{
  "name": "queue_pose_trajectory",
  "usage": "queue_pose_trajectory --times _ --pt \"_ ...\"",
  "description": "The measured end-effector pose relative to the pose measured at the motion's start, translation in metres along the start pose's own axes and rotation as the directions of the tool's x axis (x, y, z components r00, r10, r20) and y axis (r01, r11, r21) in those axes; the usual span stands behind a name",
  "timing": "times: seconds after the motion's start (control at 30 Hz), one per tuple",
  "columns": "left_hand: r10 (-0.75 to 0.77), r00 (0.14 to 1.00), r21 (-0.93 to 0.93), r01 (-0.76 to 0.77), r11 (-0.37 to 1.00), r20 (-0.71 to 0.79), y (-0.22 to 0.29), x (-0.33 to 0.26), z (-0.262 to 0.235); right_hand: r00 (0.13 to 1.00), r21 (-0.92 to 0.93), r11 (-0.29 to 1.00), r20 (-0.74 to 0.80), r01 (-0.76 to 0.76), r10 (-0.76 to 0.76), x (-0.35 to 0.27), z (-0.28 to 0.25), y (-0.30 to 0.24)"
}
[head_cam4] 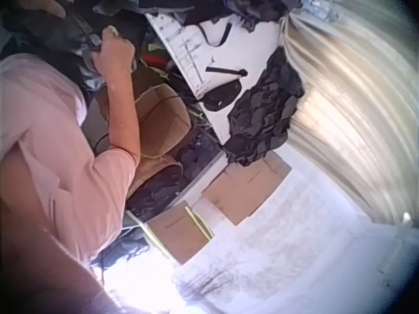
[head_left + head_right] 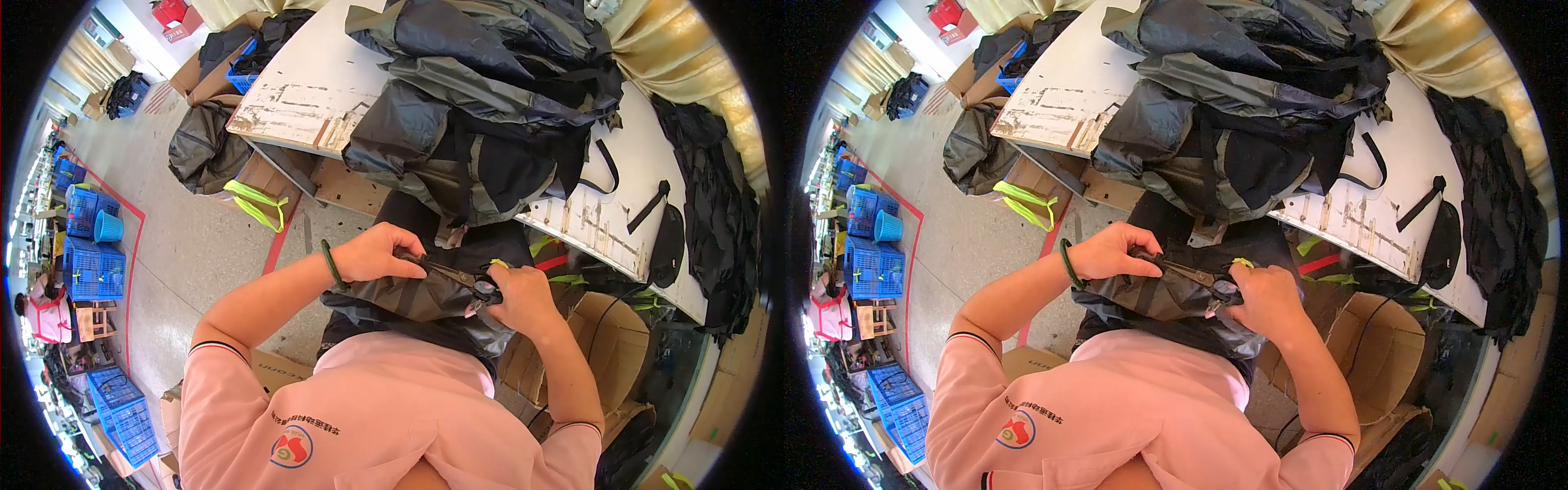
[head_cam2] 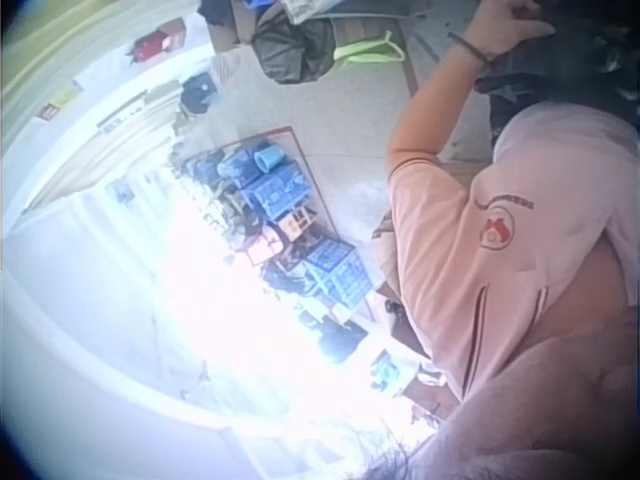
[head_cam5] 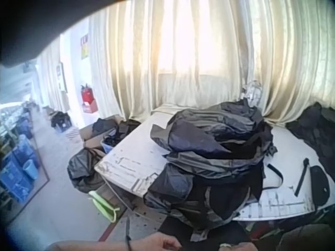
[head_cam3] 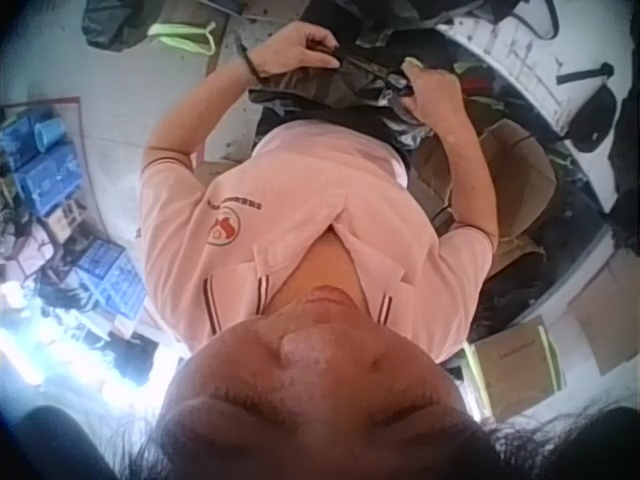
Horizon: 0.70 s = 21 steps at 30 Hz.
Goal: Cutting fabric or trim for bag assembly using scissors.
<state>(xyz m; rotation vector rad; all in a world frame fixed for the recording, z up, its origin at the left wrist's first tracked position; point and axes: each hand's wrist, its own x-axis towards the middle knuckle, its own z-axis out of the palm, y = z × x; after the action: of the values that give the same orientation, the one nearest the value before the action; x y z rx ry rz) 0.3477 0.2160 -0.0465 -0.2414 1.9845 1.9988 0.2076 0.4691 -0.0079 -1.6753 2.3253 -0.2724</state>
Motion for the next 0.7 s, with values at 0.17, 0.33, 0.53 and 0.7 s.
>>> queue_pose_trajectory --times 0.17,0.33,0.53,0.7 --pt "-0.012 1.0 0.003 0.012 1.0 -0.007 0.0052 -0.0012 0.0017 0.999 0.051 0.999 -0.046 0.004 -0.002 0.0013 -0.006 -0.0074" --pt "-0.005 1.0 0.024 0.005 1.0 0.0 0.0075 -0.0026 0.0023 1.0 -0.008 1.0 0.017 0.024 -0.024 -0.0005 -0.0038 -0.002" --pt "0.005 1.0 0.003 -0.005 1.0 0.0 0.0043 -0.002 0.0036 0.998 0.025 1.0 0.06 -0.008 0.006 -0.0032 -0.0002 -0.0002" --pt "0.021 1.0 -0.036 -0.021 0.999 -0.003 0.008 -0.0011 0.0047 0.999 0.066 0.998 -0.048 0.011 -0.007 0.0 0.0009 -0.0042"
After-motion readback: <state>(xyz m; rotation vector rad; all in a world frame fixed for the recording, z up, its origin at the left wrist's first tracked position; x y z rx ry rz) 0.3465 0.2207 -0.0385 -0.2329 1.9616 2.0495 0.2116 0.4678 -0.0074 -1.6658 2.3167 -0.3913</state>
